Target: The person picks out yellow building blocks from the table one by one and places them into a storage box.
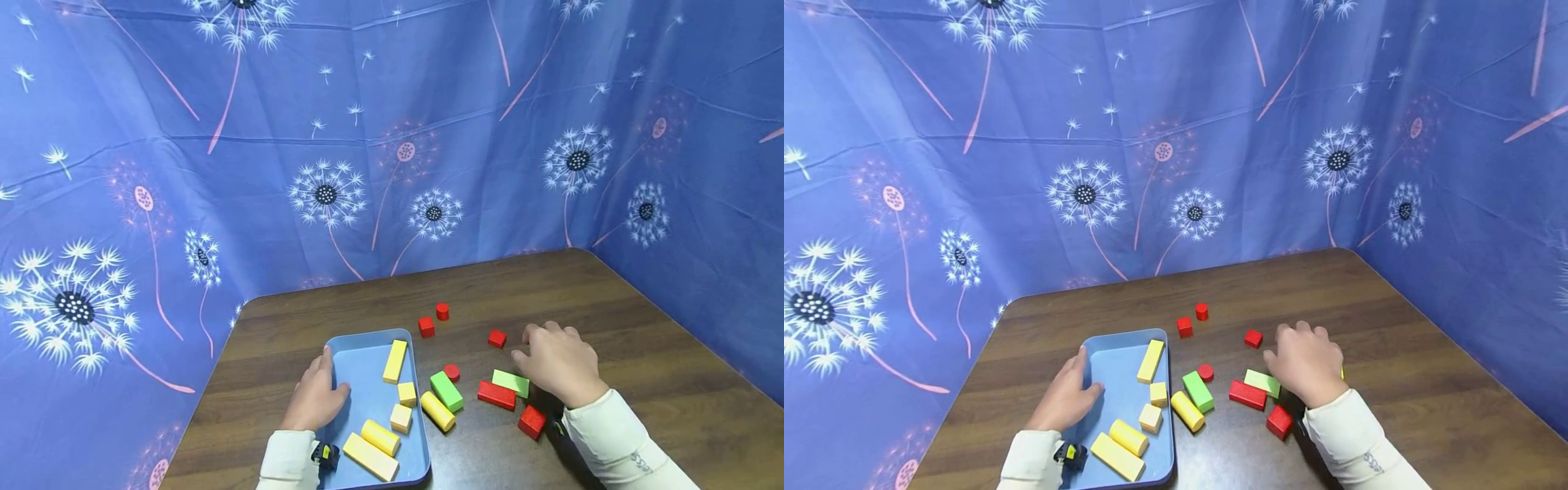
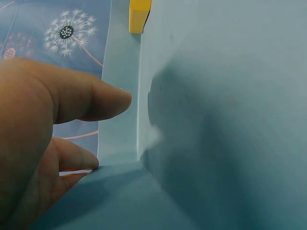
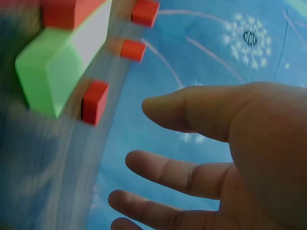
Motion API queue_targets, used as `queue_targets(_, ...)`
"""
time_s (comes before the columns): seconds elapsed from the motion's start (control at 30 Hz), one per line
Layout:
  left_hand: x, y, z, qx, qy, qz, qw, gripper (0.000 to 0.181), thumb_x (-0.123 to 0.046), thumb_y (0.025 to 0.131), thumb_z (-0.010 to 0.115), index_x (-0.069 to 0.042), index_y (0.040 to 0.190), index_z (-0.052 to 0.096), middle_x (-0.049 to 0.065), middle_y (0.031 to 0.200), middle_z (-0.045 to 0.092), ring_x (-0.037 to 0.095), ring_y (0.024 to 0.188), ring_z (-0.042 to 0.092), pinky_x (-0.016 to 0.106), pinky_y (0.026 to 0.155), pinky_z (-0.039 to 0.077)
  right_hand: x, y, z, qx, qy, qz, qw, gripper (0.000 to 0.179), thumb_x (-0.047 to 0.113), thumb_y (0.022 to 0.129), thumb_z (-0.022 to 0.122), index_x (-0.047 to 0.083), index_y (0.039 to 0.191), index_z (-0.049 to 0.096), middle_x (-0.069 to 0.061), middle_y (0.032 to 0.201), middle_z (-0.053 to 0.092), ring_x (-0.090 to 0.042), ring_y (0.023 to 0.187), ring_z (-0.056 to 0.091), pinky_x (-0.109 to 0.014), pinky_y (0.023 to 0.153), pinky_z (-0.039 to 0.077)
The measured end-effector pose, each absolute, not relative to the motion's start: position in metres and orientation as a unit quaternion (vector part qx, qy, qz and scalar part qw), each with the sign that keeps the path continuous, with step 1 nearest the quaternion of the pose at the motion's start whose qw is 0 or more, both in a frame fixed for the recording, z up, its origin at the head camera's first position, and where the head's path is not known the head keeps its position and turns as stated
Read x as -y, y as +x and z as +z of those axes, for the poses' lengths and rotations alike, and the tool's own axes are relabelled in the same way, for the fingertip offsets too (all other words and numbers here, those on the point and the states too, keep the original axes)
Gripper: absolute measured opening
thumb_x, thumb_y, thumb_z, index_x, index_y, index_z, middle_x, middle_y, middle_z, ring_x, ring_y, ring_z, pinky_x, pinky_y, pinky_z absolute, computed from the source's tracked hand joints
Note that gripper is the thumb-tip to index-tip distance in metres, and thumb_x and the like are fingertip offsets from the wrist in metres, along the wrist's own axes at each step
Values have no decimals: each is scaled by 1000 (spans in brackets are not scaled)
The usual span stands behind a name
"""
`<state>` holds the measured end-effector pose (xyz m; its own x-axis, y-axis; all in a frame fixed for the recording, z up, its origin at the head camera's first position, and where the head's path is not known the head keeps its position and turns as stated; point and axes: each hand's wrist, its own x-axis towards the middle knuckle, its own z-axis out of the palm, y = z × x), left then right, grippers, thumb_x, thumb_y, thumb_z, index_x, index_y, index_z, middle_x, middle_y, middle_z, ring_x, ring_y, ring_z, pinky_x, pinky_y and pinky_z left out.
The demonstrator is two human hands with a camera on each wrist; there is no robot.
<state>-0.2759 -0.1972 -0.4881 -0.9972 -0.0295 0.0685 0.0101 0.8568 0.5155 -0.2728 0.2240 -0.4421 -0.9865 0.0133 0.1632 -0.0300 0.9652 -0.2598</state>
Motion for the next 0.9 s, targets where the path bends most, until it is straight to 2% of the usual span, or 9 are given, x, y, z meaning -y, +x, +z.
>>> queue_targets(0.27,197,-277,-489,961,7,-273,40,87,-25,95,70,1,163,23,25,162,38,47,145,43,68,113,39,-249,-276,-440,986,-24,151,68,36,37,87,75,8,108,72,-19,103,69,-48,87,59,-61,55,48)
queue_targets(0.5,198,-278,-491,961,4,-273,42,87,-25,94,70,1,163,23,25,163,38,47,146,43,67,114,39,-263,-280,-441,985,-46,162,43,43,34,88,74,5,119,69,-27,115,67,-56,97,58,-67,62,50)
queue_targets(0.9,198,-278,-490,964,5,-264,41,88,-26,94,70,2,163,23,25,162,38,47,145,43,67,113,40,-274,-285,-450,984,-40,170,32,41,29,86,75,1,115,70,-30,113,66,-59,94,59,-64,63,51)
